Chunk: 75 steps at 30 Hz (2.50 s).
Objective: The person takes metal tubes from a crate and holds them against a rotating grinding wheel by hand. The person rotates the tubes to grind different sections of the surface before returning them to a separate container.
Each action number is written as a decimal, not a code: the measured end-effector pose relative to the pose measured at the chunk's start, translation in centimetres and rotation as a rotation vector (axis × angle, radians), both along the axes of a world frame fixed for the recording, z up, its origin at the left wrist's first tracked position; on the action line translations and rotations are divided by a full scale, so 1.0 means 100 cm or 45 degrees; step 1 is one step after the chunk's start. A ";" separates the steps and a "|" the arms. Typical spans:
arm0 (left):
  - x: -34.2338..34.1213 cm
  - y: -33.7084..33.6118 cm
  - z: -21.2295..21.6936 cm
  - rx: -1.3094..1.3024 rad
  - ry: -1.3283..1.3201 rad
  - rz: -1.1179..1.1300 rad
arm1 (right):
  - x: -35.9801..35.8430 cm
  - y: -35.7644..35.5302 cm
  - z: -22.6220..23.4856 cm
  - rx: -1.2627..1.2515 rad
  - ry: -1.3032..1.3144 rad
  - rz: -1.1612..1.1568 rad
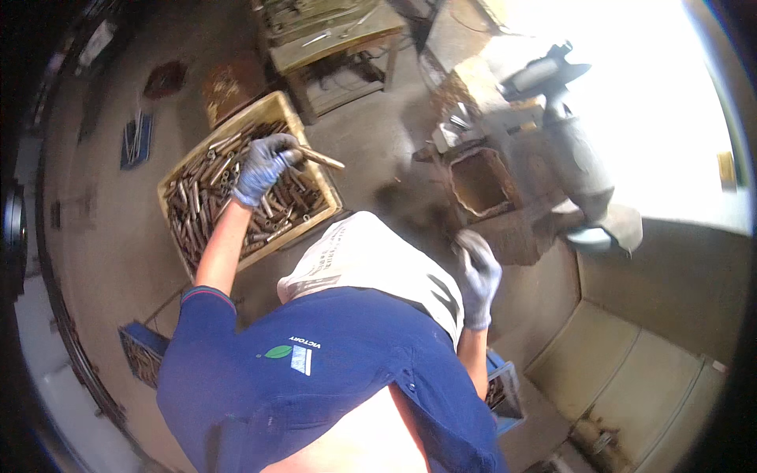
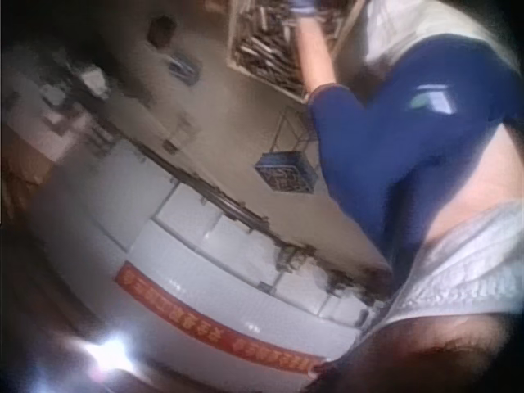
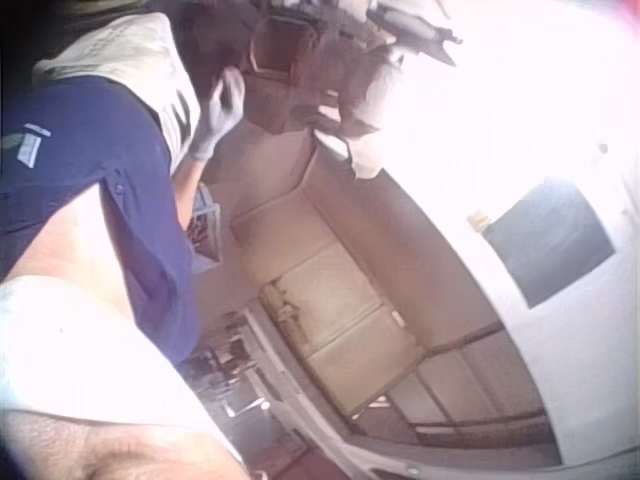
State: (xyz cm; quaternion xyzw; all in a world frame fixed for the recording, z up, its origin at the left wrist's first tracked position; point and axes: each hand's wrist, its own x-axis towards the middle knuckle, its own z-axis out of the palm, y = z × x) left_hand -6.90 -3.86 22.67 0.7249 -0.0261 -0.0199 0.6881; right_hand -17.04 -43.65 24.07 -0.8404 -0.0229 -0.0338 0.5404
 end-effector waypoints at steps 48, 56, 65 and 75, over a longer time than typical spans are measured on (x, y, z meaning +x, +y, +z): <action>0.015 -0.436 -0.025 -0.293 0.344 -1.114 | -0.047 -0.142 -0.030 0.022 -0.486 -0.982; 0.018 -0.498 -0.032 -0.292 0.368 -0.876 | -0.027 -0.214 -0.034 -0.005 -0.483 -0.873; 0.047 -0.543 -0.076 -0.166 0.350 -0.855 | -0.009 -0.251 -0.064 -0.289 -0.442 -0.937; 0.052 -0.571 -0.069 -0.361 0.644 -0.882 | 0.000 -0.262 -0.082 0.057 -0.304 -1.070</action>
